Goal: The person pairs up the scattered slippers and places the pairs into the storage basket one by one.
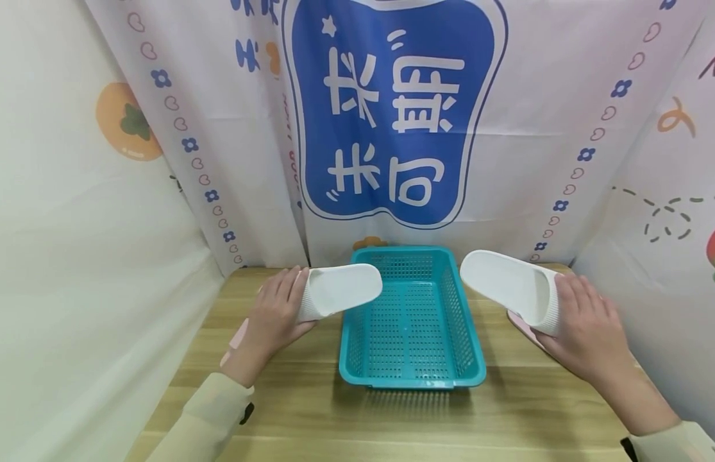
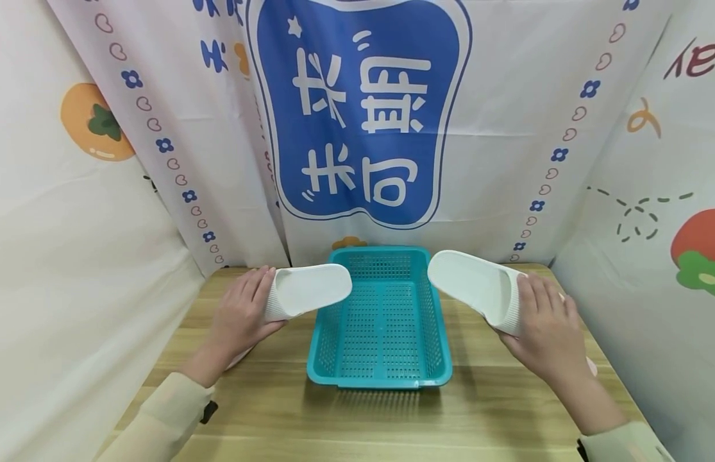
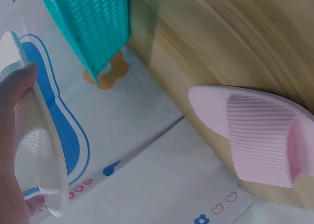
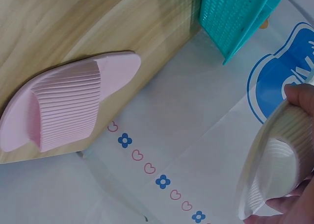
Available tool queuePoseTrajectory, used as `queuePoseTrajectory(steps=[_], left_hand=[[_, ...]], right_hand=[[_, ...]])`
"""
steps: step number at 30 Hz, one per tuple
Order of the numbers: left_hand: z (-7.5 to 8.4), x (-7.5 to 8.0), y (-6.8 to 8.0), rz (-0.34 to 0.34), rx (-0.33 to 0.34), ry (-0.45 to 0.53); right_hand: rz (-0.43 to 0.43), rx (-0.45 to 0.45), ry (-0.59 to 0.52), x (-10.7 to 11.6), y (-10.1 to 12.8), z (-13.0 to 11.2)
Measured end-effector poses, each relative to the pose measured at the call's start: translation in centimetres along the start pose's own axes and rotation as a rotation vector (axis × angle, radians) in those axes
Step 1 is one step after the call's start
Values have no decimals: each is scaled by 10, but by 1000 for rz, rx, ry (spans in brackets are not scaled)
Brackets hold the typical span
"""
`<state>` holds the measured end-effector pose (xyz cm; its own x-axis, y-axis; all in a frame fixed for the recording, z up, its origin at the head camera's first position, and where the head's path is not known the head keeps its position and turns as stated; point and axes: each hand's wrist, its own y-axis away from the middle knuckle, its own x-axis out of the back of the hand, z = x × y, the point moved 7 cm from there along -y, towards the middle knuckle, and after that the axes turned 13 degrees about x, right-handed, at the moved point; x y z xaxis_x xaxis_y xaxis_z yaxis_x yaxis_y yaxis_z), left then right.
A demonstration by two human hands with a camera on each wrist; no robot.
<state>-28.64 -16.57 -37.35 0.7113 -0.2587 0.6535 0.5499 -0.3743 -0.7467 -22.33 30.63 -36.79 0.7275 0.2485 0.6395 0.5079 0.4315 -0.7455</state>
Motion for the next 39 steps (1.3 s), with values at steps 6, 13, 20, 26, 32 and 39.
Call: queuePoseTrajectory(steps=[6, 13, 20, 26, 32, 39], left_hand=[[8, -4, -4, -25, -11, -1], [17, -8, -9, -49, -22, 14], [26, -10, -13, -80, -32, 29], [33, -13, -17, -66, -51, 45], [40, -13, -20, -59, -66, 59], [45, -15, -23, -85, -75, 36]], right_hand=[[5, 30, 14, 1, -11, -6], [3, 75, -8, 0, -16, -12], [13, 134, -20, -2, -22, -19], [-13, 147, -35, -3, -25, -24], [-14, 170, -43, -3, -29, -31], [-17, 178, -46, -6, -32, -39]])
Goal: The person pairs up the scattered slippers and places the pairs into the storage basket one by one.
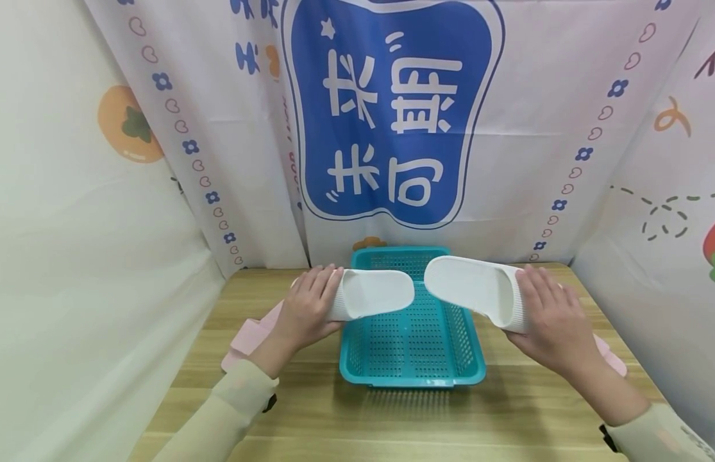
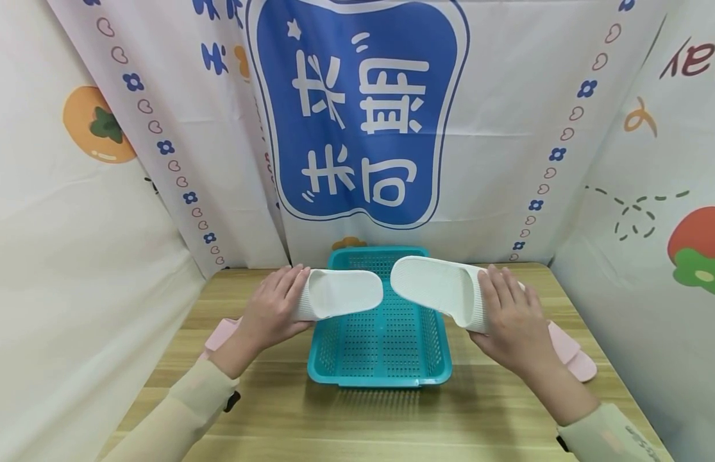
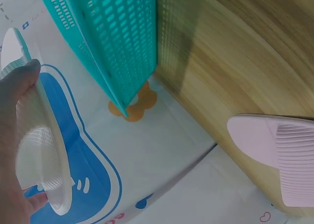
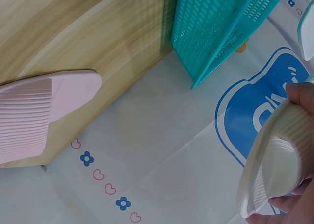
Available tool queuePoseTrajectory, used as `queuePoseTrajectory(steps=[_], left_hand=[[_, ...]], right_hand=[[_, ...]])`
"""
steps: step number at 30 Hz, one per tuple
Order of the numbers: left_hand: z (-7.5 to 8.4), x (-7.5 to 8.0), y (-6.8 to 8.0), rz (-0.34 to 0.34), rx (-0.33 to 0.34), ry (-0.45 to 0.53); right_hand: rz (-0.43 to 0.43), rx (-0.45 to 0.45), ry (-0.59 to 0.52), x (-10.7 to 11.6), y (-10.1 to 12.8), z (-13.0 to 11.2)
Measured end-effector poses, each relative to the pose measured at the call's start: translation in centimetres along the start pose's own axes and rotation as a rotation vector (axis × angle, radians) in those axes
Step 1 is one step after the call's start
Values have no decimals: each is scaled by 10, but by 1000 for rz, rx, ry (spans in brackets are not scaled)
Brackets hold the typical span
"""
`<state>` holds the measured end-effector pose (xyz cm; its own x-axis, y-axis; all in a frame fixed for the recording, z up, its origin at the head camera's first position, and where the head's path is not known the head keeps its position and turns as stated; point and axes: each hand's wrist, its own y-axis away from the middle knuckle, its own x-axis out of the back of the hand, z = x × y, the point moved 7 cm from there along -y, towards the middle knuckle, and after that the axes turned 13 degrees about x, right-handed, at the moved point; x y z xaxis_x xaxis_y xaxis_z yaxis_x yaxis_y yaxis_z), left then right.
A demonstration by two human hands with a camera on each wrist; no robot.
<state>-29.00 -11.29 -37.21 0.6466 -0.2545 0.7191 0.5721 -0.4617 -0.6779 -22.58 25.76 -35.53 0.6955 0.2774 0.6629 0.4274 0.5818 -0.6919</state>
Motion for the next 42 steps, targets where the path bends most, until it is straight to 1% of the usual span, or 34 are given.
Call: queuePoseTrajectory(steps=[9, 16, 21, 29, 42], left_hand=[[6, -2, -3, 11, -12, 28], [12, -2, -7, -11, -18, 17], [15, -2, -9, -13, -19, 26], [22, -2, -13, 18, -37, 32], [34, -6, -16, -4, -52, 61]], right_hand=[[-62, 10, -22, -7, -3, -6], [-90, 11, -29, -10, -8, -11], [-115, 16, -41, -14, -12, -16], [-107, 44, -57, -20, -15, -22], [-112, 66, -65, -28, -18, -32]])
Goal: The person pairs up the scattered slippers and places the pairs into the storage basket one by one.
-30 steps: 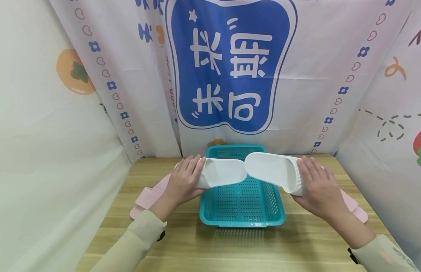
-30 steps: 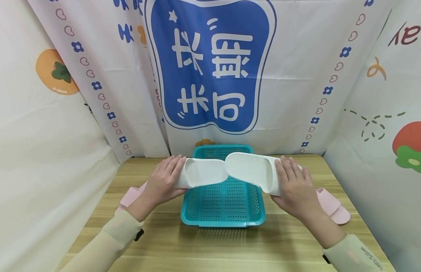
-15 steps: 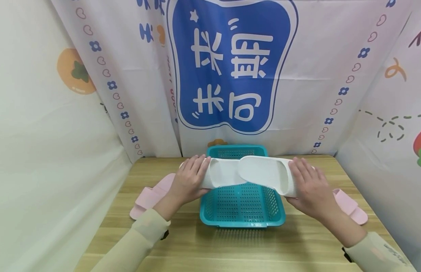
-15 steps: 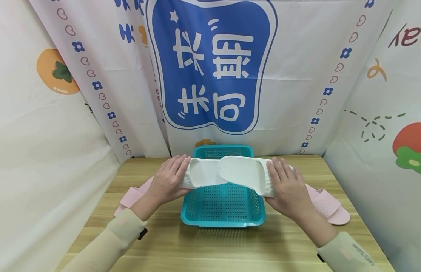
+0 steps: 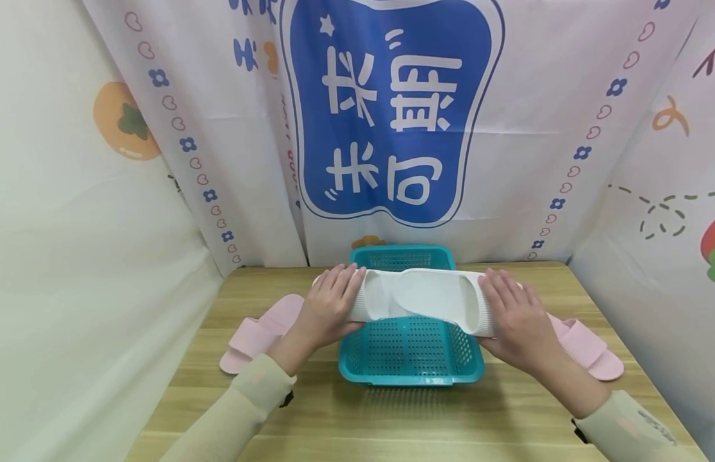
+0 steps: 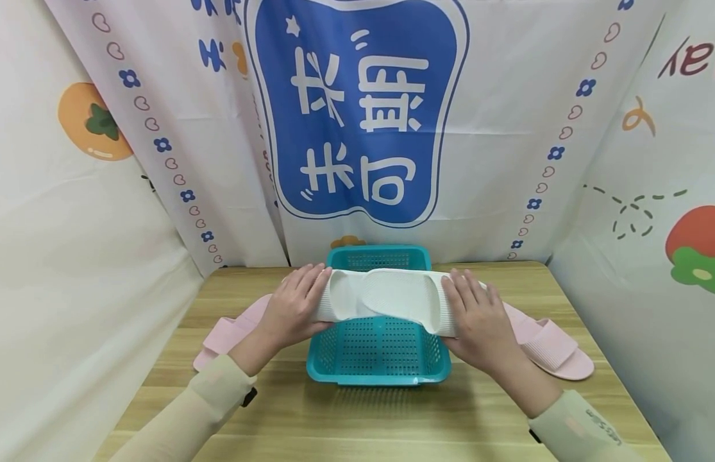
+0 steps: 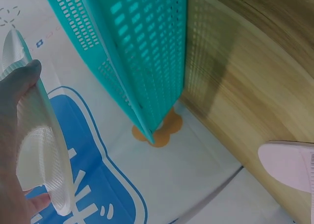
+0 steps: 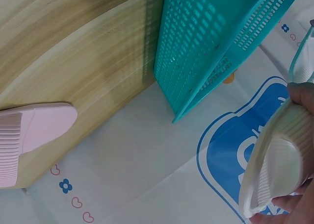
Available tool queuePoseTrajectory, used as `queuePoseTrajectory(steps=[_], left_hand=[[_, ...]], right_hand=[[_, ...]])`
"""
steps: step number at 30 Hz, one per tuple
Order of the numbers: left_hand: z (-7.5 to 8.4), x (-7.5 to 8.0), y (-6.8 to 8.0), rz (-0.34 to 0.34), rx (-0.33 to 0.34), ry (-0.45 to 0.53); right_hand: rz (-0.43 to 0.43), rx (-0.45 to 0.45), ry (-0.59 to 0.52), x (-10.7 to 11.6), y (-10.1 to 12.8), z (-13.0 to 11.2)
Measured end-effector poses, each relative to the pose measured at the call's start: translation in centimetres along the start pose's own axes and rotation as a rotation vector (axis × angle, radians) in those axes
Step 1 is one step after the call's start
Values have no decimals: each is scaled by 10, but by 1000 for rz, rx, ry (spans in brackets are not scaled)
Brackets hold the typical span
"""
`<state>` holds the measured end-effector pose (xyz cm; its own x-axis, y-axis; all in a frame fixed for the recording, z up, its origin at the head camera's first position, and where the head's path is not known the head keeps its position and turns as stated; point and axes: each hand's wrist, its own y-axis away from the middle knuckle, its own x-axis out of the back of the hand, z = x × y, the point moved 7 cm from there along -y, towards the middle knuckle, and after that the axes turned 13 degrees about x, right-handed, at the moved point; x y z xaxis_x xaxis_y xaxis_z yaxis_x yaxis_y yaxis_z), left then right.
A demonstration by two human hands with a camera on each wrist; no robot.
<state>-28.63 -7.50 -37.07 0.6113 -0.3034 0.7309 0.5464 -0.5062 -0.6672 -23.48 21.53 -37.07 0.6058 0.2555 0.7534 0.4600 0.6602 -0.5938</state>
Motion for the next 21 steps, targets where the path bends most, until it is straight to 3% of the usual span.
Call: queuePoseTrajectory(steps=[7, 21], left_hand=[[8, 1, -5, 32, -17, -1], [21, -3, -9, 16, -12, 13]], right_hand=[[-10, 3, -17, -3, -3, -5], [-2, 27, -36, -9, -7, -14]])
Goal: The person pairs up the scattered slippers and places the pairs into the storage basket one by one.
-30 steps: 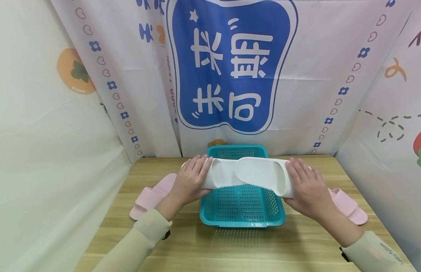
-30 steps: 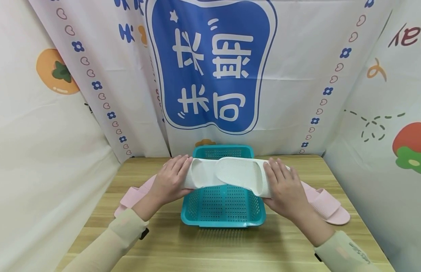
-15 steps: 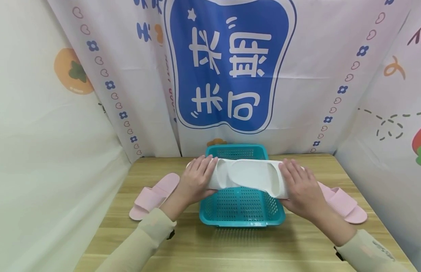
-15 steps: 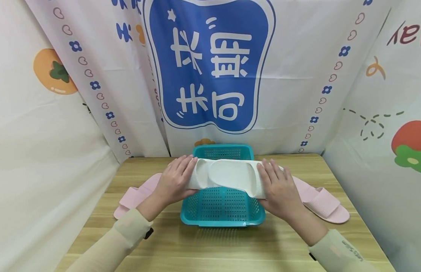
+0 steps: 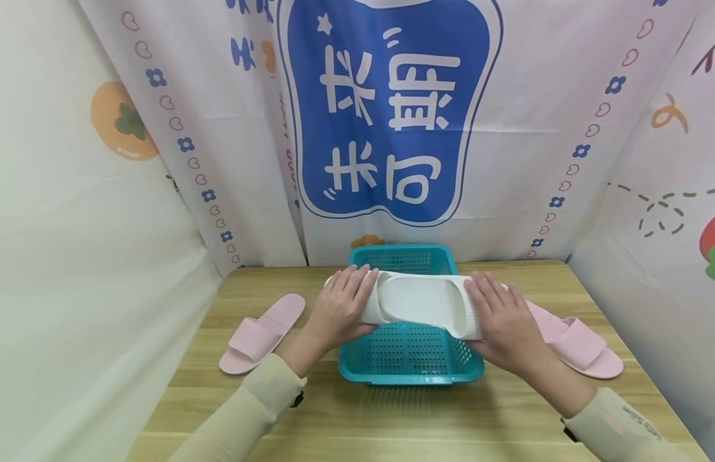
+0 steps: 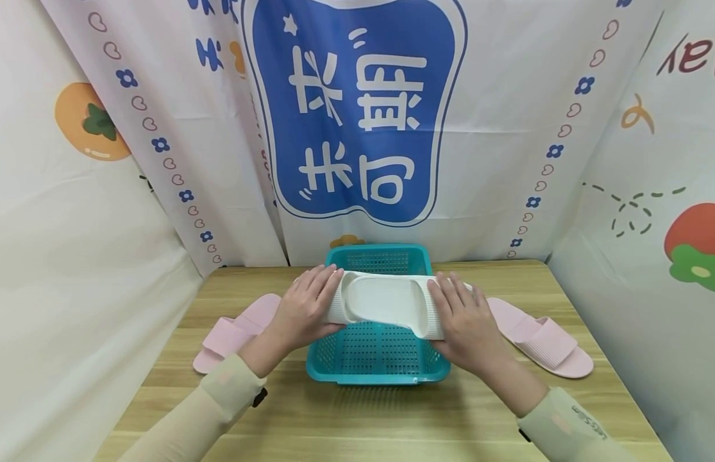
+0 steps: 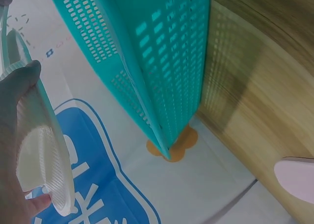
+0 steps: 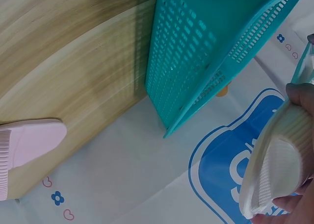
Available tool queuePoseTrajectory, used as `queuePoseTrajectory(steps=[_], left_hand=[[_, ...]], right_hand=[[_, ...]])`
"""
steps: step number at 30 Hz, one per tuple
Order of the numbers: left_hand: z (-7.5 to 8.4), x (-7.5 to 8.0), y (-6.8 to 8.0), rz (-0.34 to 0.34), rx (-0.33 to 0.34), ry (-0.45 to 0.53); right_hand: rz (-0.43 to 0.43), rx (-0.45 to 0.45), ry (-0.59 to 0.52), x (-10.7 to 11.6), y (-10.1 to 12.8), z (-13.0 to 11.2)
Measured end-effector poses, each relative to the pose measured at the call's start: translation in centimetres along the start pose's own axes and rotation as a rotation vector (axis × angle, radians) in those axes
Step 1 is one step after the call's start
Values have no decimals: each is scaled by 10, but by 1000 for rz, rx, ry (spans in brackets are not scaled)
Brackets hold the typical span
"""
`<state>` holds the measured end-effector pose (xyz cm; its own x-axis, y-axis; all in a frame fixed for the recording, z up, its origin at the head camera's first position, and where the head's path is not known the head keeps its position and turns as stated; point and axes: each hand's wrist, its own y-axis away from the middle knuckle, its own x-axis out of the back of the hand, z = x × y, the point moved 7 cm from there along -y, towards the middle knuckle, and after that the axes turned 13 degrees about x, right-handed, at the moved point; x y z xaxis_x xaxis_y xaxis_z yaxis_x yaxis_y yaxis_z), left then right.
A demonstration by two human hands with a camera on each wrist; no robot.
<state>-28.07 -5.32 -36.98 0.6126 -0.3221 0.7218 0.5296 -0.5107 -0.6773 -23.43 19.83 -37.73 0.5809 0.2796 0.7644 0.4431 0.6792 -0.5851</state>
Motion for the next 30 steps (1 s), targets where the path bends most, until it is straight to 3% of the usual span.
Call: queuePoseTrajectory(steps=[30], left_hand=[[17, -3, -2, 12, -33, -13]], right_hand=[[-28, 11, -30, -5, -11, -12]])
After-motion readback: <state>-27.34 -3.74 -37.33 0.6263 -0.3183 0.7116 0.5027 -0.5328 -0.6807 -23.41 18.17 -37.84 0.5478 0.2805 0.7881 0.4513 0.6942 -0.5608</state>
